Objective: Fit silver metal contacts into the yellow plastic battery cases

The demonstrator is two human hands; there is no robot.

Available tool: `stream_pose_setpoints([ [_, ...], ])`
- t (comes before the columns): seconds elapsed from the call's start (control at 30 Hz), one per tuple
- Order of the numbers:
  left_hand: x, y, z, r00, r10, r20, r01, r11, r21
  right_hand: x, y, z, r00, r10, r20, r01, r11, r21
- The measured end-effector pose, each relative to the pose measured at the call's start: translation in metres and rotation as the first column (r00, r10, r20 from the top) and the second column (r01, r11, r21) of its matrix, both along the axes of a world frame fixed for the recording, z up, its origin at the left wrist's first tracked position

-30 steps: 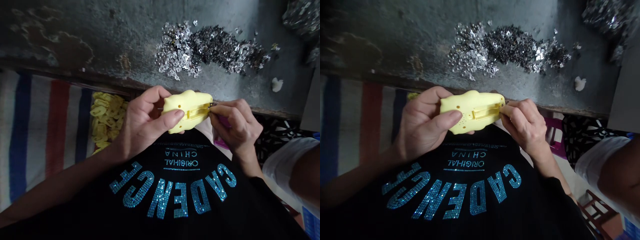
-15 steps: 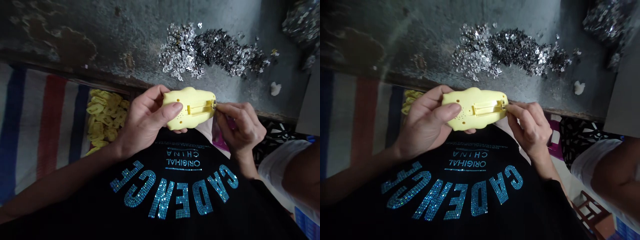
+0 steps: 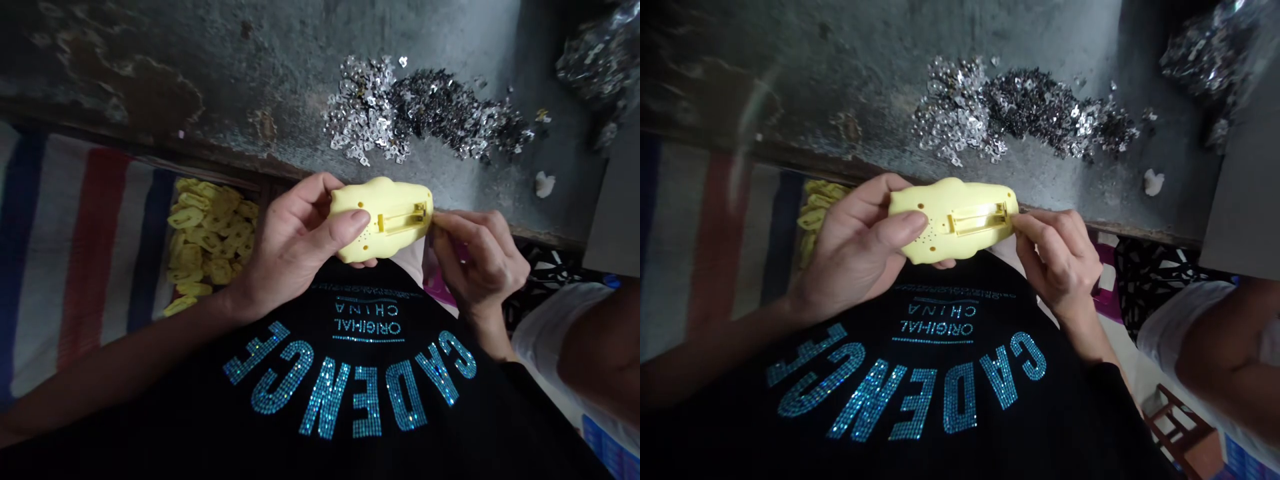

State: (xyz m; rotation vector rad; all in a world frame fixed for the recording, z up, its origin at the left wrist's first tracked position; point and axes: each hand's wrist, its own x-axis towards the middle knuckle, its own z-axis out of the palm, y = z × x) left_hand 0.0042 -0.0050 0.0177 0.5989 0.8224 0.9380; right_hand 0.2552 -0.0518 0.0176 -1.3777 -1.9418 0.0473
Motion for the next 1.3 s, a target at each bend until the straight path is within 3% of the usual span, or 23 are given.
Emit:
stream_pose_setpoints([
  [0.1,-0.002,-0.003,-0.001,0.999,-0.017,-0.050,0.020,0.998,0.066,0.005,0.008,-0.003,0.973,-0.055,-0.224,0.007,0.977,-0.212],
  [0.17,-0.003,-0.006,0.000,0.994,-0.039,-0.102,0.052,0.991,0.123,0.010,0.016,-0.009,0.921,-0.066,-0.383,-0.091,0.921,-0.378],
  [0.27,-0.004,-0.009,0.003,0.976,-0.077,-0.204,0.119,0.972,0.201,0.015,0.026,-0.017,0.868,-0.032,-0.496,-0.223,0.867,-0.446],
  [0.4,-0.006,-0.011,0.006,0.936,-0.152,-0.319,0.250,0.922,0.295,0.014,0.026,-0.024,0.867,-0.020,-0.498,-0.203,0.898,-0.390],
  [0.5,-0.006,-0.006,0.006,0.900,-0.281,-0.334,0.384,0.874,0.298,0.013,0.018,-0.033,0.858,-0.002,-0.514,-0.172,0.941,-0.292],
  [0.63,-0.002,0.006,0.004,0.791,-0.443,-0.423,0.589,0.738,0.328,0.015,0.012,-0.049,0.830,0.118,-0.545,-0.172,0.984,-0.050],
  [0.7,0.002,0.010,0.003,0.750,-0.449,-0.485,0.642,0.669,0.374,0.018,0.010,-0.053,0.838,0.172,-0.518,-0.172,0.984,0.049],
  [0.8,0.006,0.012,0.002,0.725,-0.436,-0.533,0.679,0.584,0.445,0.024,0.007,-0.054,0.870,0.176,-0.460,-0.162,0.984,0.071],
  [0.93,0.004,0.010,0.002,0.730,-0.425,-0.536,0.680,0.530,0.506,0.031,0.005,-0.055,0.867,0.174,-0.468,-0.163,0.985,0.064],
  [1.03,0.003,0.009,0.000,0.782,-0.390,-0.487,0.621,0.557,0.551,0.025,0.005,-0.058,0.843,0.149,-0.517,-0.136,0.989,0.063],
  [1.1,0.004,0.008,-0.005,0.852,-0.287,-0.438,0.509,0.652,0.563,0.013,0.003,-0.059,0.801,0.086,-0.592,-0.085,0.996,0.030],
  [1.17,0.005,0.008,-0.014,0.921,-0.078,-0.380,0.295,0.777,0.555,-0.001,0.001,-0.059,0.730,-0.019,-0.683,-0.036,0.997,-0.067],
  [1.23,0.004,0.010,-0.022,0.931,0.150,-0.333,0.058,0.839,0.541,-0.010,0.001,-0.055,0.672,-0.084,-0.736,-0.132,0.964,-0.231],
  [1.3,-0.001,0.015,-0.027,0.907,0.234,-0.349,-0.007,0.839,0.544,-0.010,0.005,-0.048,0.644,-0.078,-0.761,-0.329,0.870,-0.367],
])
